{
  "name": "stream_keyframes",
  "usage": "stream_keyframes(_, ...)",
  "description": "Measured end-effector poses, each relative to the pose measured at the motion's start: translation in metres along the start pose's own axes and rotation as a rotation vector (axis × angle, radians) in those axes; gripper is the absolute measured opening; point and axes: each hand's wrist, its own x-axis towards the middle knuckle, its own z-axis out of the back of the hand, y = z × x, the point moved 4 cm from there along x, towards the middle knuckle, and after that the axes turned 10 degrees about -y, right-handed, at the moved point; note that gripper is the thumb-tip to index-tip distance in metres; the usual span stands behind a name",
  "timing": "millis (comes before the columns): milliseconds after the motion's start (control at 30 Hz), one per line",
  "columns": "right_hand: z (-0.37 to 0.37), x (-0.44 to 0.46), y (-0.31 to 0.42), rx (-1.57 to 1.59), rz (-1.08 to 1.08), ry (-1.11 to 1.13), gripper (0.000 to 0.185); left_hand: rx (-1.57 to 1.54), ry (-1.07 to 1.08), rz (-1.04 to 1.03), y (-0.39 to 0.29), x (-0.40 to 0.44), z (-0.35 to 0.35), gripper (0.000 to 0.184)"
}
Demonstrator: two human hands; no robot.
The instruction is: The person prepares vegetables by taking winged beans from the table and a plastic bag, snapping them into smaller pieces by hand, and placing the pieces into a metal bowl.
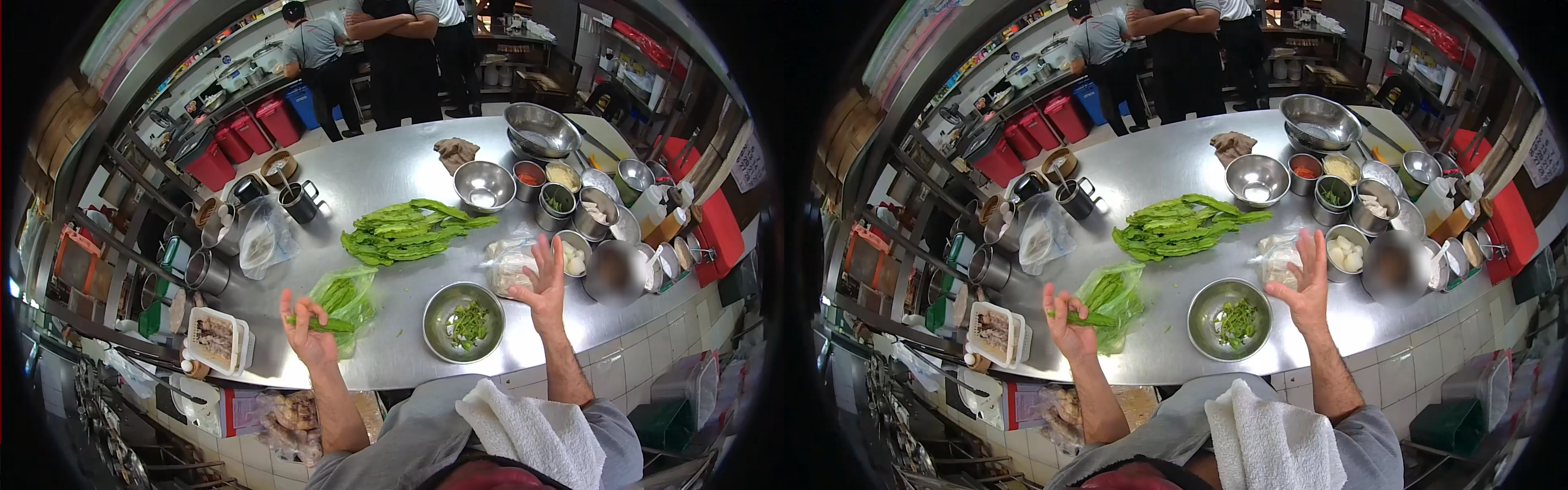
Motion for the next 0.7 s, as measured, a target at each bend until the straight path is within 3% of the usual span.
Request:
stream_keyframes(33, 0.004, 0.001, -0.003, 0.003, -0.130, 0.054, 0.091, 0.115, 0.157, 0.047, 0.006, 0.006, 0.011, 0.049)
stream_keyframes(67, 0.015, 0.007, -0.010, 0.005, -0.127, 0.054, 0.091, 0.113, 0.159, 0.044, 0.007, 0.006, 0.012, 0.049)
stream_keyframes(167, 0.031, 0.012, -0.041, -0.071, -0.471, 0.027, 0.097, 0.129, 0.133, 0.114, 0.008, -0.007, -0.011, 0.051)
stream_keyframes(233, 0.010, 0.005, -0.008, -0.148, 0.014, -0.080, 0.082, 0.017, -0.157, -0.028, -0.013, -0.039, -0.068, 0.025)
stream_keyframes(367, 0.011, 0.003, 0.005, -0.426, 0.170, -0.184, 0.079, -0.004, -0.199, -0.151, 0.000, -0.025, -0.039, 0.032)
stream_keyframes(433, 0.038, 0.012, -0.032, -0.080, -0.355, -0.027, 0.079, 0.231, 0.049, 0.053, 0.019, 0.001, 0.013, 0.043)
stream_keyframes(567, 0.025, 0.012, -0.012, -0.047, -0.150, -0.115, 0.076, 0.178, 0.066, -0.049, 0.010, -0.017, -0.023, 0.035)
stream_keyframes(633, 0.018, 0.009, 0.001, -0.096, -0.013, -0.202, 0.069, 0.043, -0.126, -0.120, -0.010, -0.041, -0.068, 0.021)
stream_keyframes(667, 0.022, 0.010, 0.001, -0.112, 0.033, -0.230, 0.067, 0.042, -0.127, -0.123, -0.005, -0.033, -0.049, 0.021)
stream_keyframes(700, 0.039, 0.015, -0.025, -0.116, -0.159, -0.097, 0.071, 0.127, -0.025, -0.048, 0.010, -0.019, -0.017, 0.027)
